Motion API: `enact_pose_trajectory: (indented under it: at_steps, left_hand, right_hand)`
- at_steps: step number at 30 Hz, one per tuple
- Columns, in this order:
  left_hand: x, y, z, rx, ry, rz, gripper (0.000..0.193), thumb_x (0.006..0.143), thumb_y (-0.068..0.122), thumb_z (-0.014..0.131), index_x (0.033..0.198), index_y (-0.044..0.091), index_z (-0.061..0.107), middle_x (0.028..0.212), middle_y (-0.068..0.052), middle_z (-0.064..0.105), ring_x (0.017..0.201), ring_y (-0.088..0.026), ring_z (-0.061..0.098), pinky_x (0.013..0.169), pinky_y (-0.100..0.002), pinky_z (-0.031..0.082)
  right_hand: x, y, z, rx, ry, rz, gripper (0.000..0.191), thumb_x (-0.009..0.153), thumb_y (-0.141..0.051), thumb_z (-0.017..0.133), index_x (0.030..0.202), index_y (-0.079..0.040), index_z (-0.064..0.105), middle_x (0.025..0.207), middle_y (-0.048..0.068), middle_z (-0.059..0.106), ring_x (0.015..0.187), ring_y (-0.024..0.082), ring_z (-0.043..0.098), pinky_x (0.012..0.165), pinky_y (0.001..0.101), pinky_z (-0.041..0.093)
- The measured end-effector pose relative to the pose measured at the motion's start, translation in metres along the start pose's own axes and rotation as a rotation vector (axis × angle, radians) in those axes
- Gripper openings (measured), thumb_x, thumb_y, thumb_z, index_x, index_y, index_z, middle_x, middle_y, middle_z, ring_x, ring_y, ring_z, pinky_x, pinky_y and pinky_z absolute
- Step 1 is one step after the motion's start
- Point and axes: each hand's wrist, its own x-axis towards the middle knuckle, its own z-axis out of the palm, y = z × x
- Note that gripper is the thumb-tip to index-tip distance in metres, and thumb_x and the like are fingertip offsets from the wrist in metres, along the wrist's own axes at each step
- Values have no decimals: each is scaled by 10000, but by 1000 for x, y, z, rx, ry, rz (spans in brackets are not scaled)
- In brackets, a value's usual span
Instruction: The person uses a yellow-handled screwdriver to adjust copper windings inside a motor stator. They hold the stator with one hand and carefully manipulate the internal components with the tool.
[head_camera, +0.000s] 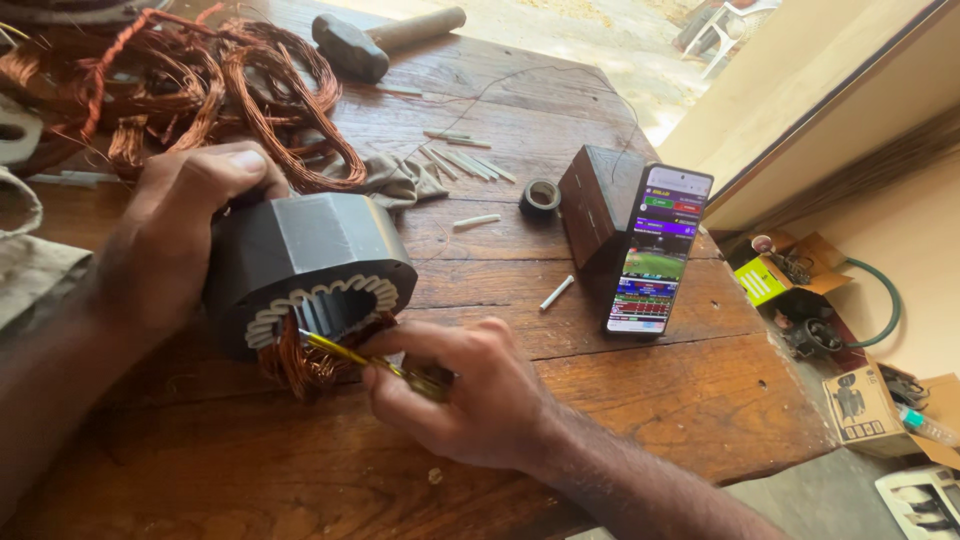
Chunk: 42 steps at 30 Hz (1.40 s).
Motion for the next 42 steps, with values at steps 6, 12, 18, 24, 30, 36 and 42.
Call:
enact_pose_trajectory:
  at_steps: [6,12,18,24,30,36,42]
  left_hand:
    - [-7,3,5,44,173,211,533,1011,407,374,768,23,652,661,-54,615,626,-147,540,586,-338,418]
    - [-3,-1,5,49,185,264,504,1005,373,415,746,22,667,648,-52,635,567,-147,568,555,-340,458]
    - [2,6,-6,18,-172,134,614,1005,554,408,898,10,672,729,-76,616,682,-149,578,610,-321,480]
    - [4,14,-10,250,-315,-118,728,925,664,326,856,43,700,651,-95,591,559,-209,597,489,-363,523]
    - [4,11,-8,122,-322,65,683,979,592,316,832,47,699,660,-92,616,579,-183,615,532,-339,551]
    - [8,11,-9,61,-328,217,684,1015,510,347,720,1,697,700,-96,631,620,-187,627,601,-336,538]
    - [8,13,-10,239,-235,283,667,1026,466,296,656,43,654,605,-86,600,576,-222,613,649,-361,524]
  right_hand:
    - [-10,-1,2,-81,-66,-193,254,913,-149,707,1116,-11,771,685,42,731,501,107,676,498,281,580]
    - [-7,16,-4,-159,142,-488,295,840,-58,694,1122,15,739,721,41,744,526,96,678,504,273,580]
    - [3,40,-25,-202,496,-482,110,949,-26,699,1054,-27,731,780,54,762,554,46,688,457,181,560]
    - [-4,43,-21,13,602,-114,264,937,-174,768,1107,-25,631,726,13,680,589,61,623,479,189,460]
    - [10,46,-24,816,472,-59,353,1095,-281,494,782,-146,586,761,44,661,673,111,631,671,264,578]
    - [9,3,-6,410,26,293,307,988,-258,655,1145,-18,762,818,126,761,493,145,630,437,310,546]
    - [22,-37,30,-90,116,-74,682,787,-353,899,1287,20,623,1120,159,748,936,204,758,800,327,633]
